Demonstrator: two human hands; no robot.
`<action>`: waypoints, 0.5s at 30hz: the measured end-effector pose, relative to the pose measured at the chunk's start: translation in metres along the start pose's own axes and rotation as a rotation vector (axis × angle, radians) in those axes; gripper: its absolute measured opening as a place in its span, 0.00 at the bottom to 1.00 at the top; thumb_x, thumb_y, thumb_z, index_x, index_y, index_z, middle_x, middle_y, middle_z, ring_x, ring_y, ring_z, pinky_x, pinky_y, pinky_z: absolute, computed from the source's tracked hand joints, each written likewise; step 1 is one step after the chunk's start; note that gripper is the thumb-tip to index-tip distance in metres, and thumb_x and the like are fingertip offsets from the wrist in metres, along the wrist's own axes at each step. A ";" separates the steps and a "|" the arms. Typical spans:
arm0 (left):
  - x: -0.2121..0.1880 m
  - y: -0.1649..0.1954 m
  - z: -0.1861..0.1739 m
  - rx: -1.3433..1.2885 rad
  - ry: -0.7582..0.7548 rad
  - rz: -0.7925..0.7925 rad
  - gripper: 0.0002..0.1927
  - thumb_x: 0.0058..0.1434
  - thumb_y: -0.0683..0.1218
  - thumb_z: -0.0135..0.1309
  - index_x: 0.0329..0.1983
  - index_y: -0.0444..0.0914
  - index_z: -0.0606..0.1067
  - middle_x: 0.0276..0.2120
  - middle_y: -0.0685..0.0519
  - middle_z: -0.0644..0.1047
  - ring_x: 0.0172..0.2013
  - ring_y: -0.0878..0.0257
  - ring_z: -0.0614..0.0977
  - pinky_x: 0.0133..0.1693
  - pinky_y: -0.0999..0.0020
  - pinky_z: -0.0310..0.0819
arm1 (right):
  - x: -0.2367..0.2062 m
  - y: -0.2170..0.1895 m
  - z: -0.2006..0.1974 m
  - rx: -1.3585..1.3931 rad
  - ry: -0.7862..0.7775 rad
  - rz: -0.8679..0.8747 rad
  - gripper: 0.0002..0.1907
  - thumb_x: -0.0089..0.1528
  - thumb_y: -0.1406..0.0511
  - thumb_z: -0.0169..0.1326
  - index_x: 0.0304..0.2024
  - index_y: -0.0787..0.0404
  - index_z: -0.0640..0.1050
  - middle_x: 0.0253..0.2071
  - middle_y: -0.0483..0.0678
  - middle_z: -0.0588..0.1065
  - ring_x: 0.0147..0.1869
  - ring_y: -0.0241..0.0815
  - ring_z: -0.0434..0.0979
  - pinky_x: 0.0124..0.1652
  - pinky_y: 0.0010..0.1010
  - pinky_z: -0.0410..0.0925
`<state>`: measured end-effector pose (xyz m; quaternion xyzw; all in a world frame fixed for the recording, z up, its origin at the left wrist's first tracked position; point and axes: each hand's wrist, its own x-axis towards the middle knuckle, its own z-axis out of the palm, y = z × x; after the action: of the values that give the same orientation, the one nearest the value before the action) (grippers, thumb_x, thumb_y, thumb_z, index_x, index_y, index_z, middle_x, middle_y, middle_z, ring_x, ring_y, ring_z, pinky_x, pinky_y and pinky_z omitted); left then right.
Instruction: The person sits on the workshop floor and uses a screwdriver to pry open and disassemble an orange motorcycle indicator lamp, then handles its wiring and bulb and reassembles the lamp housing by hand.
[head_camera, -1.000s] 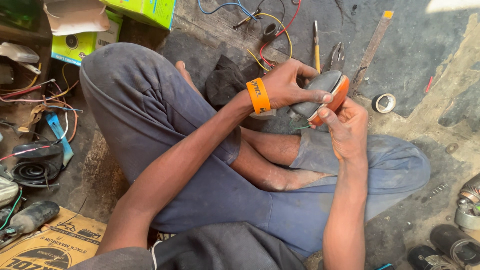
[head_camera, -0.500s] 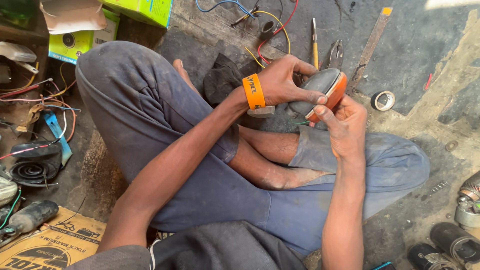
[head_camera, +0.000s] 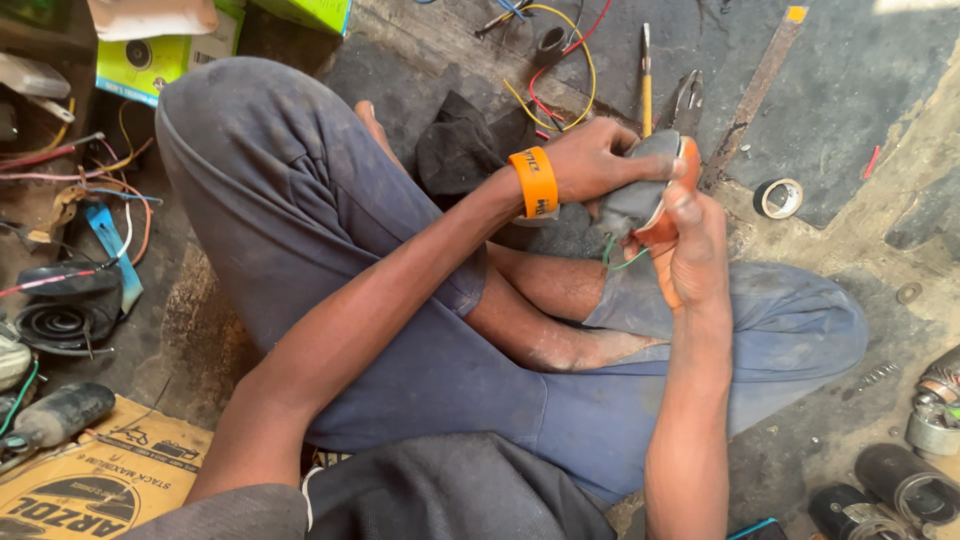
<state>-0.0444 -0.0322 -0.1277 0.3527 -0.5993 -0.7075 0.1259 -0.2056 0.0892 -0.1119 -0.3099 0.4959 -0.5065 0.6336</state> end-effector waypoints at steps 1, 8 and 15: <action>-0.001 0.000 0.000 -0.069 -0.015 -0.024 0.32 0.55 0.67 0.57 0.30 0.31 0.81 0.23 0.51 0.81 0.20 0.65 0.85 0.20 0.69 0.78 | 0.000 0.000 0.004 0.010 0.027 0.048 0.33 0.66 0.44 0.54 0.53 0.69 0.74 0.38 0.52 0.77 0.34 0.41 0.78 0.29 0.29 0.71; -0.011 0.006 -0.002 -0.188 0.015 -0.317 0.39 0.55 0.69 0.53 0.33 0.25 0.81 0.27 0.38 0.83 0.19 0.53 0.86 0.19 0.63 0.82 | 0.002 0.007 0.016 0.089 0.043 0.224 0.28 0.71 0.43 0.44 0.49 0.60 0.76 0.32 0.48 0.74 0.24 0.35 0.73 0.19 0.21 0.63; -0.016 0.000 -0.003 0.271 0.166 0.715 0.36 0.71 0.67 0.57 0.60 0.30 0.73 0.45 0.42 0.81 0.46 0.53 0.84 0.47 0.61 0.78 | 0.006 0.025 -0.015 0.648 0.016 0.411 0.29 0.75 0.42 0.39 0.47 0.59 0.75 0.31 0.48 0.71 0.21 0.31 0.62 0.17 0.17 0.57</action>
<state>-0.0312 -0.0246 -0.1220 0.1910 -0.7601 -0.5027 0.3648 -0.2112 0.0922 -0.1412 0.0165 0.3669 -0.5017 0.7832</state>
